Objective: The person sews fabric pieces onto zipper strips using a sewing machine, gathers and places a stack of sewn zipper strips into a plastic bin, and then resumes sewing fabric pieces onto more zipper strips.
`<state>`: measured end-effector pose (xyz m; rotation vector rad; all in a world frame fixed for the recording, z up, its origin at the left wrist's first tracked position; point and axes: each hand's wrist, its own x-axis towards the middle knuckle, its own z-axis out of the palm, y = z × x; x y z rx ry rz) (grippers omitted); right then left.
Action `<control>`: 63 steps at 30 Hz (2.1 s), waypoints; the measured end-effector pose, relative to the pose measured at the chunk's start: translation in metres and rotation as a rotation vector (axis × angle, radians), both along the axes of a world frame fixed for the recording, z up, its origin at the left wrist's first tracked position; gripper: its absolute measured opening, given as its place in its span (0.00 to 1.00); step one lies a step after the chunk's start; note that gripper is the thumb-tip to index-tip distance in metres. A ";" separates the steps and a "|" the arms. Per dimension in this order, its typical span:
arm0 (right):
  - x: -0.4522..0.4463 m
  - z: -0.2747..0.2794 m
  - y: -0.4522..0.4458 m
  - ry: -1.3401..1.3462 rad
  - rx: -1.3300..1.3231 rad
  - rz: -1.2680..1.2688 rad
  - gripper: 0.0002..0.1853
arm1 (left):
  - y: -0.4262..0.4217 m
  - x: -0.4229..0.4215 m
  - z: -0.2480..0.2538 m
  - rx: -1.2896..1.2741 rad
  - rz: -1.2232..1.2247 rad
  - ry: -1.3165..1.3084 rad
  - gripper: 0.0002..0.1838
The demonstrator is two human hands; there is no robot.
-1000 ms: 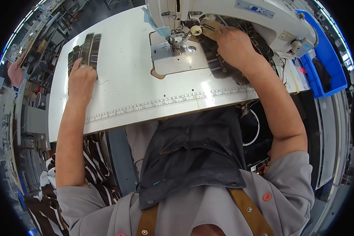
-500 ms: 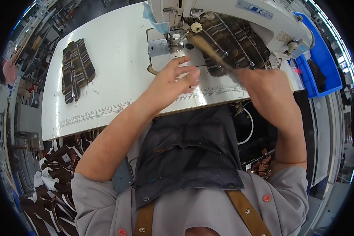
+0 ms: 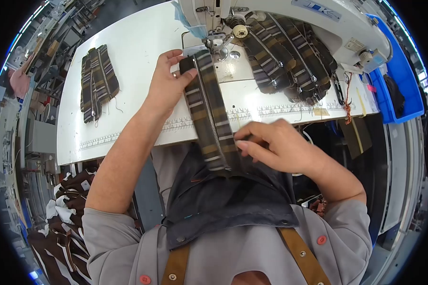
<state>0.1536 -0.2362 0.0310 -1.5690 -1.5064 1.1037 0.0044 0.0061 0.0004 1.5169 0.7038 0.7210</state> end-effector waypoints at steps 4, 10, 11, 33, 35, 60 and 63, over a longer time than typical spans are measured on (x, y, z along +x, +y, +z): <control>0.016 -0.004 0.055 -0.643 0.520 -0.089 0.14 | 0.010 0.012 -0.005 0.484 -0.042 0.249 0.31; 0.052 -0.022 0.119 -1.023 0.615 -0.041 0.23 | 0.005 0.015 -0.011 0.987 0.036 0.418 0.23; 0.054 -0.022 0.121 -1.030 0.627 -0.016 0.25 | 0.006 0.014 -0.012 1.193 0.067 0.473 0.22; 0.061 -0.031 0.133 -0.948 0.705 -0.062 0.24 | 0.017 0.007 -0.003 1.109 -0.237 0.524 0.30; 0.060 -0.032 0.133 -0.955 0.708 -0.069 0.25 | 0.016 0.007 -0.002 1.106 -0.232 0.531 0.30; 0.058 -0.035 0.131 -0.979 0.731 -0.076 0.29 | 0.020 0.002 0.000 1.066 -0.288 0.467 0.28; 0.057 -0.035 0.132 -0.981 0.734 -0.083 0.28 | 0.019 0.002 0.002 1.031 -0.289 0.464 0.28</control>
